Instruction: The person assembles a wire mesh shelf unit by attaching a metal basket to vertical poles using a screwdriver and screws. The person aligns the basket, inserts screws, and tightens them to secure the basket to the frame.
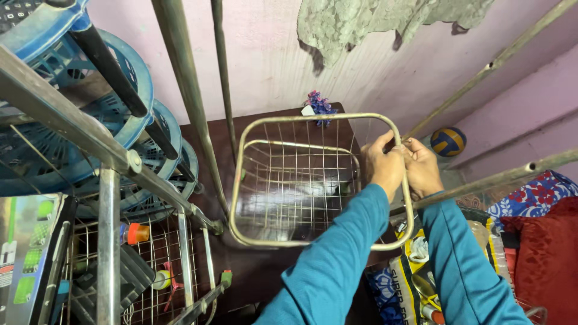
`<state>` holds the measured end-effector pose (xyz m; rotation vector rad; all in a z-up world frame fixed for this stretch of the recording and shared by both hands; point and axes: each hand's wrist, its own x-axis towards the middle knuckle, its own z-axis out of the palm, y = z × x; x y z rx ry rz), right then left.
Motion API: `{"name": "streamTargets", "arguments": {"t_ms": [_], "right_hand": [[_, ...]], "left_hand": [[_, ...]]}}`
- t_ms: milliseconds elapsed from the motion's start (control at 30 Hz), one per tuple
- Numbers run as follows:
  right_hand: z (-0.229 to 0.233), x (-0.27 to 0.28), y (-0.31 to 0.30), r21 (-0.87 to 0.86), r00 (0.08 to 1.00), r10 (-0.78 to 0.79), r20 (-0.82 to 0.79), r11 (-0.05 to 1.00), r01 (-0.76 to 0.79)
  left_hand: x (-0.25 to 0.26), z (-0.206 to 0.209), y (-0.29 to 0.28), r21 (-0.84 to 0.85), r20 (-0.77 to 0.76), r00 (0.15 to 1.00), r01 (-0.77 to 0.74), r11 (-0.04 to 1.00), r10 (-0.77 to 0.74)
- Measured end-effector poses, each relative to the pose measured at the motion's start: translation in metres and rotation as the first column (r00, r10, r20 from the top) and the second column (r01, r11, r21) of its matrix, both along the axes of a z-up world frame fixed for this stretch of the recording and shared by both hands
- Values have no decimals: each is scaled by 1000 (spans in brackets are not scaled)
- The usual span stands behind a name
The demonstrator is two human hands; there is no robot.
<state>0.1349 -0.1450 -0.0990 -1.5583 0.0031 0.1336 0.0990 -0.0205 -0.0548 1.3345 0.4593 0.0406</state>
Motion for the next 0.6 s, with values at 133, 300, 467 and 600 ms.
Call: {"name": "streamTargets", "arguments": {"t_ms": [133,300,467,600], "right_hand": [[11,4,6,-72,999,33,-35,997,-35],[35,-17,1,11,975,-175,-138,984,178],[43,-36,2,85,991,-125,-48,988,129],[51,-25,4,-12,998,-35,-61,999,35]], "left_hand": [[-1,9,26,38,19,998,67,997,-68],[5,12,66,404,282,959,-100,909,-20],[22,11,96,711,360,931,-230,665,-63],[44,13,121,944,107,967,-26,330,-231]]}}
